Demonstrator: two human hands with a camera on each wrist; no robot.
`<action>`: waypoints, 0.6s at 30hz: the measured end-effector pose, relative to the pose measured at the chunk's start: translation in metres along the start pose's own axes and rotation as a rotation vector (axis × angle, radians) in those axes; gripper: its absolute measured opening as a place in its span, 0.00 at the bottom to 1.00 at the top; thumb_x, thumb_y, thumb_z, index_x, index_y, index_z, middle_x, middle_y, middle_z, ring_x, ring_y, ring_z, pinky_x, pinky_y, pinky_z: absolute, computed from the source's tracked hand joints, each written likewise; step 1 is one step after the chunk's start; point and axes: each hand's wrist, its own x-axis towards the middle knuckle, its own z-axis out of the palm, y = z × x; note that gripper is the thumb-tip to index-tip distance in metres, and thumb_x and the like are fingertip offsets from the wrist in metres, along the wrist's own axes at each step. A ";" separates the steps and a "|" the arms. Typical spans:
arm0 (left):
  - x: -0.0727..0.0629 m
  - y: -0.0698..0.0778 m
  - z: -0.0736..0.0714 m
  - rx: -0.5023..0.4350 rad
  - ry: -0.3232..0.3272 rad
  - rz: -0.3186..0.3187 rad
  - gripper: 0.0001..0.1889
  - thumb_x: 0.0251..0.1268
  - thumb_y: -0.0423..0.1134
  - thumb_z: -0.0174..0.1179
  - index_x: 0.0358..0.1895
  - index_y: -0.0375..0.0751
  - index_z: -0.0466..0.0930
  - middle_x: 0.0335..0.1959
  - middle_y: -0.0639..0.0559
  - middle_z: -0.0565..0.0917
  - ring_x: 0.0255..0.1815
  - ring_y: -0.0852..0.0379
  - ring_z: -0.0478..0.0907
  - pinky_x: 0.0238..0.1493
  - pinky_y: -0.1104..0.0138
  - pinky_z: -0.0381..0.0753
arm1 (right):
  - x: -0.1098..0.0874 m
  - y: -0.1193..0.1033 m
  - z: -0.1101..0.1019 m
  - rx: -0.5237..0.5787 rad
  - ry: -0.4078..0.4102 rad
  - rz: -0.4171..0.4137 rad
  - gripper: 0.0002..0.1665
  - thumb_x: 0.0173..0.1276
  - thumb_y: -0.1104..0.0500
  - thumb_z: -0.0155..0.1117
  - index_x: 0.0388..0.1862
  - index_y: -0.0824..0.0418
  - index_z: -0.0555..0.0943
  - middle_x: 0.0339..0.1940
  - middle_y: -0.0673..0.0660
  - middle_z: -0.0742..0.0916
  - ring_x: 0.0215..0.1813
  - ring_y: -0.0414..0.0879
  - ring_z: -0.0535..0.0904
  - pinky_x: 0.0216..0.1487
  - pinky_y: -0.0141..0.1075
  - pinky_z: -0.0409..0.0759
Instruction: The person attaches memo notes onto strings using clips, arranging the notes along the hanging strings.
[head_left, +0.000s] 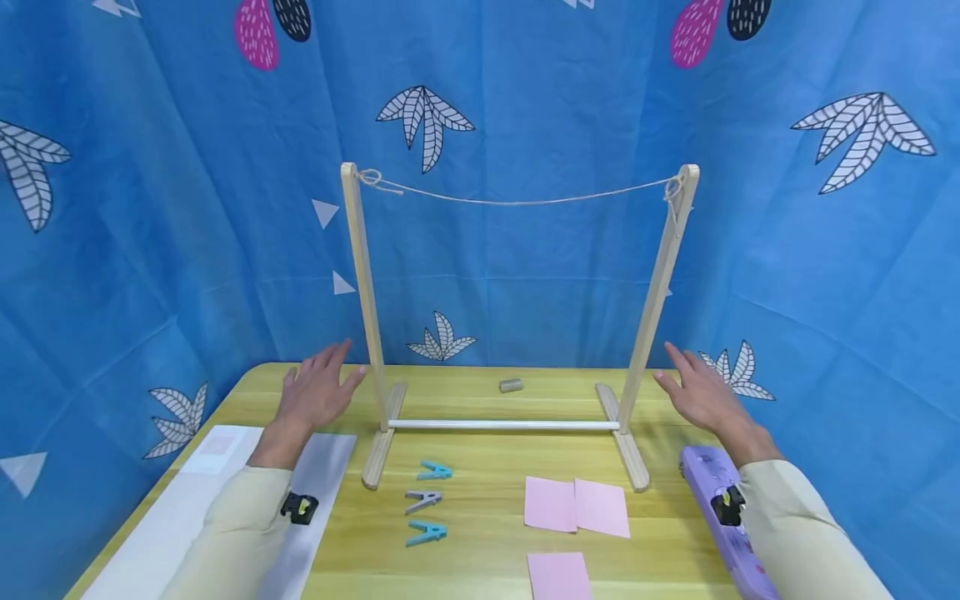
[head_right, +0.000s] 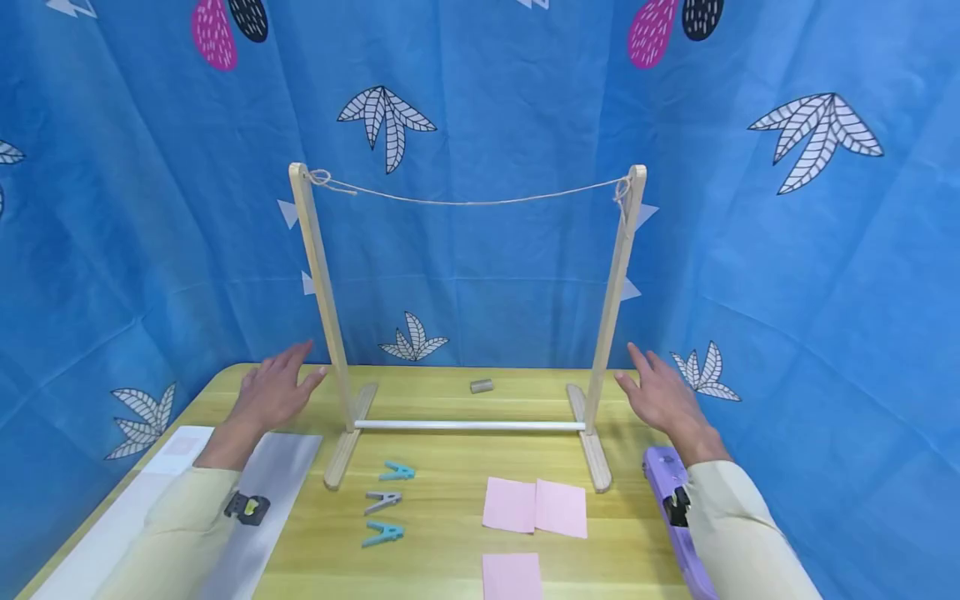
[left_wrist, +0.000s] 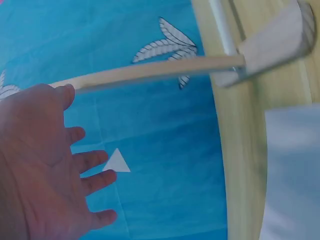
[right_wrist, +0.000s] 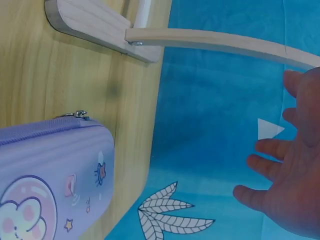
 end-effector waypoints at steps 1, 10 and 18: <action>-0.002 0.001 0.001 -0.016 0.005 0.002 0.38 0.74 0.64 0.33 0.77 0.43 0.47 0.77 0.35 0.53 0.74 0.31 0.50 0.67 0.31 0.45 | -0.001 0.000 0.001 0.003 0.002 -0.009 0.42 0.78 0.39 0.33 0.79 0.62 0.41 0.74 0.80 0.53 0.72 0.79 0.48 0.66 0.71 0.51; -0.022 0.002 0.016 -0.124 0.015 0.020 0.38 0.73 0.66 0.33 0.75 0.43 0.54 0.75 0.37 0.58 0.72 0.32 0.57 0.63 0.33 0.57 | -0.015 -0.005 0.015 0.050 0.021 -0.033 0.41 0.79 0.41 0.37 0.78 0.64 0.46 0.73 0.78 0.57 0.72 0.77 0.51 0.67 0.69 0.52; -0.036 0.009 0.025 -0.161 0.009 0.029 0.36 0.74 0.64 0.36 0.74 0.43 0.55 0.74 0.38 0.60 0.72 0.34 0.58 0.64 0.34 0.58 | -0.027 -0.015 0.024 0.064 0.032 -0.040 0.39 0.79 0.42 0.38 0.76 0.66 0.53 0.72 0.76 0.62 0.70 0.75 0.56 0.65 0.68 0.57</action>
